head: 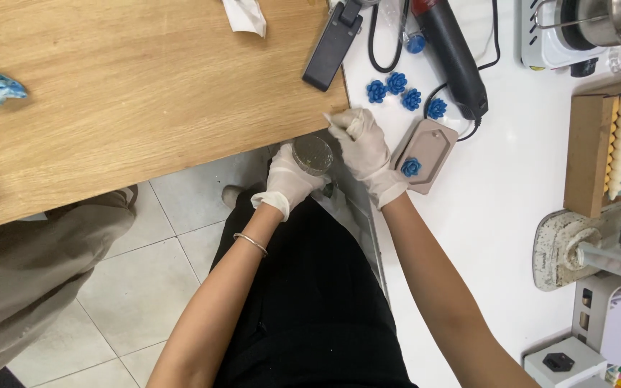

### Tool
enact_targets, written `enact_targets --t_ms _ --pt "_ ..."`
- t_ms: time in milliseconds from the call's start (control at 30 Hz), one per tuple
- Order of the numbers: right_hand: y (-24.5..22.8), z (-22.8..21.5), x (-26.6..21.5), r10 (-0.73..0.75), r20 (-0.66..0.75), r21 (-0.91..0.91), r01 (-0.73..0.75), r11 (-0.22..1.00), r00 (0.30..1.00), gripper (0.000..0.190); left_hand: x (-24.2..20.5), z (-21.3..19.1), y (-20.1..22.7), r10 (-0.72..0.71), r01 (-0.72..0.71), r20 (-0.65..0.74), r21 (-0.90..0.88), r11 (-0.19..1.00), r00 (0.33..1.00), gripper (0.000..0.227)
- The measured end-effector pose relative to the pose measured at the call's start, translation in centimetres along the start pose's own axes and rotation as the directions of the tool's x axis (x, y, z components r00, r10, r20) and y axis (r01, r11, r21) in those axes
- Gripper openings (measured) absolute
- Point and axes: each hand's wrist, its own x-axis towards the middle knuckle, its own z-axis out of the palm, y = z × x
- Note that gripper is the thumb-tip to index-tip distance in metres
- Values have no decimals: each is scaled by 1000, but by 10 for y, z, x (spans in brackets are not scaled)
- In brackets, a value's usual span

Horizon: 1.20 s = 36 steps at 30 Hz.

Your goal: Cleaning a workstation and preparing candle molds.

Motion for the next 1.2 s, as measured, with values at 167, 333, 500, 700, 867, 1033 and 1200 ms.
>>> enact_targets --t_ms 167,333,500,700,867,1033,1200 --pt "-28 -22 -6 38 200 64 -51 997 979 9 4 12 0 -21 19 -37 -53 998 999 92" --pt "-22 -22 18 89 36 -81 -86 993 995 10 6 17 2 -4 3 -92 -7 1000 996 98" --pt "-37 -4 25 -25 187 56 14 998 982 15 1 11 19 -169 169 -7 15 985 986 92" --pt "-30 42 50 -139 -68 -122 130 984 988 10 -14 -2 -4 -17 3 -139 -105 995 990 93" --pt "-30 51 62 -155 -23 -134 150 979 988 8 -36 -27 -8 -45 6 -229 -168 986 972 81" --pt "-39 52 26 -281 405 0 307 952 870 18 -36 -37 -31 -103 55 -279 -175 983 955 77" --pt "-81 41 24 -185 275 77 170 982 943 15 -34 -56 -35 -105 47 -234 -241 969 967 84"
